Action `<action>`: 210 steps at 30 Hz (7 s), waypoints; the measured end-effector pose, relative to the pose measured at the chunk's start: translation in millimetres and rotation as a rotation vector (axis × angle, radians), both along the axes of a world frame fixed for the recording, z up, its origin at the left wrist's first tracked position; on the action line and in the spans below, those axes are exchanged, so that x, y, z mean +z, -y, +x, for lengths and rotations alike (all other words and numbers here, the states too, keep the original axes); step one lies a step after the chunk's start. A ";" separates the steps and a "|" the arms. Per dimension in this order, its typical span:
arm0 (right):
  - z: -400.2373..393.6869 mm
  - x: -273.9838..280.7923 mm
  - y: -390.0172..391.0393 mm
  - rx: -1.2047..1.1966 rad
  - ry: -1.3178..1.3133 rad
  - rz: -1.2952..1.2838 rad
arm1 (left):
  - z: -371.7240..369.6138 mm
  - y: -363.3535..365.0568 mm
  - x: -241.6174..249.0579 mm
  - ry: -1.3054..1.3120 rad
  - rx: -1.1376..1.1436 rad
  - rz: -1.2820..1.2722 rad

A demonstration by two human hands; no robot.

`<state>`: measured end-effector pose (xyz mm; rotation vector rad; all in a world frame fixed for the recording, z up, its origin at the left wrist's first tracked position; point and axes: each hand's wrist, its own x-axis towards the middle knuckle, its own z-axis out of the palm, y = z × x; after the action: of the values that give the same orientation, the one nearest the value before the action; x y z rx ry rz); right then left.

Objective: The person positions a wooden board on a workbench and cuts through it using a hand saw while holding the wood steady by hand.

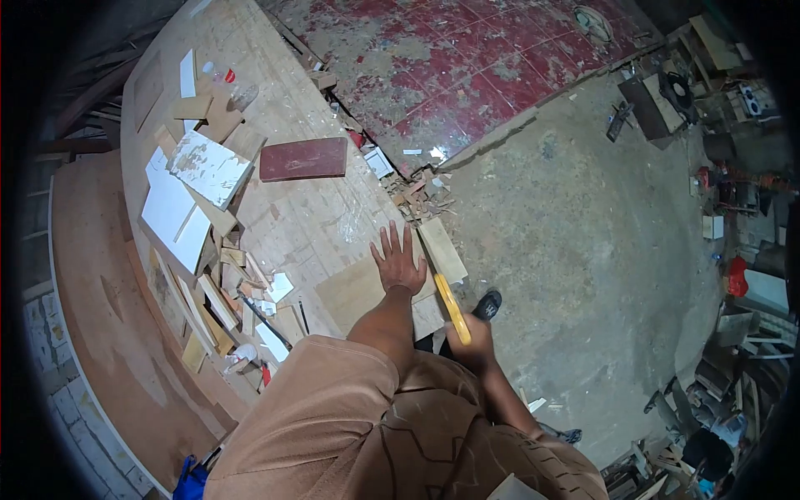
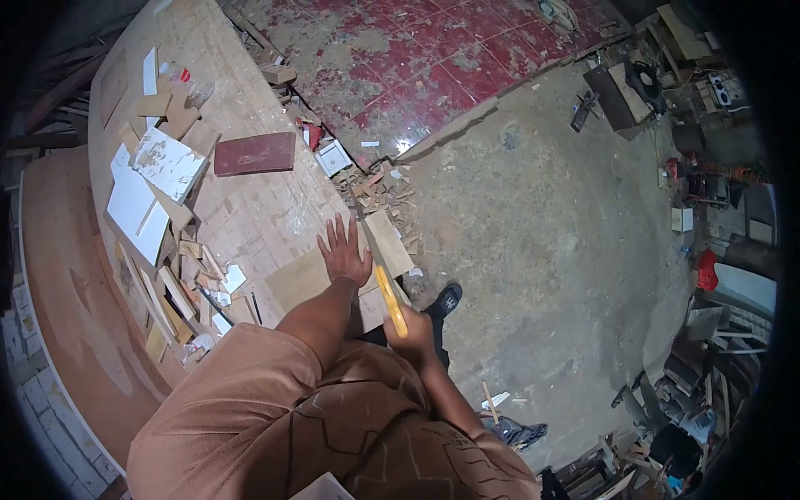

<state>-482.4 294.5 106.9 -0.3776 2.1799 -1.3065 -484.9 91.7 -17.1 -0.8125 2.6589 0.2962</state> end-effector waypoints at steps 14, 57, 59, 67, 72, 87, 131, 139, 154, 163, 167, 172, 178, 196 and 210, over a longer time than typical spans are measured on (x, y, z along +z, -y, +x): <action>-17.6 -21.1 26.8 0.019 0.031 -0.036 | 1.7 -0.4 -10.6 -0.097 -0.015 -0.028; -22.7 -15.2 30.2 -0.045 0.003 -0.009 | 8.2 -3.2 -3.0 -0.075 0.006 0.029; -19.6 -17.0 22.1 -0.044 0.025 0.015 | 6.2 -3.3 -8.3 -0.129 -0.005 -0.015; 17.6 67.1 -45.6 -0.010 0.129 0.141 | 5.5 -2.8 -6.5 -0.091 -0.002 0.015; 2.0 27.6 -22.2 0.032 -0.006 0.155 | 6.3 -0.8 -8.6 -0.100 0.003 0.025; 13.9 58.2 -43.1 -0.034 0.106 0.129 | 3.9 -2.0 -4.5 -0.049 0.006 0.013; -4.7 -6.7 -8.6 0.005 -0.046 0.026 | 7.2 -2.4 -11.9 -0.122 -0.004 -0.011; -14.3 -12.1 3.8 -0.008 0.016 0.000 | 3.0 -4.7 -4.3 -0.137 0.000 0.004; -4.4 -26.5 1.1 0.024 -0.121 0.000 | 5.0 -2.6 -3.9 -0.102 0.003 0.012; 31.4 36.9 -53.7 0.034 0.037 0.115 | 8.2 -4.3 -3.9 -0.105 -0.004 0.003; 41.1 39.1 -81.3 0.020 0.030 0.188 | 6.6 -3.5 -6.0 -0.064 -0.008 -0.015; 12.3 -21.2 -32.5 0.018 -0.091 0.052 | 8.1 -4.7 -8.2 -0.074 -0.005 -0.012; 13.2 -29.2 -19.2 -0.070 0.054 -0.045 | 6.7 -3.3 -9.9 -0.126 -0.011 -0.031; 4.2 -4.1 -21.3 -0.024 0.059 0.016 | 4.8 -3.7 -9.6 -0.135 -0.019 -0.049; 21.4 3.8 -34.7 -0.142 0.148 -0.068 | 7.0 -3.4 -12.9 -0.130 -0.013 -0.043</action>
<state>-461.1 329.1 110.7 -0.1494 2.0735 -1.4408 -477.9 95.1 -30.0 -0.8150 2.7997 0.2987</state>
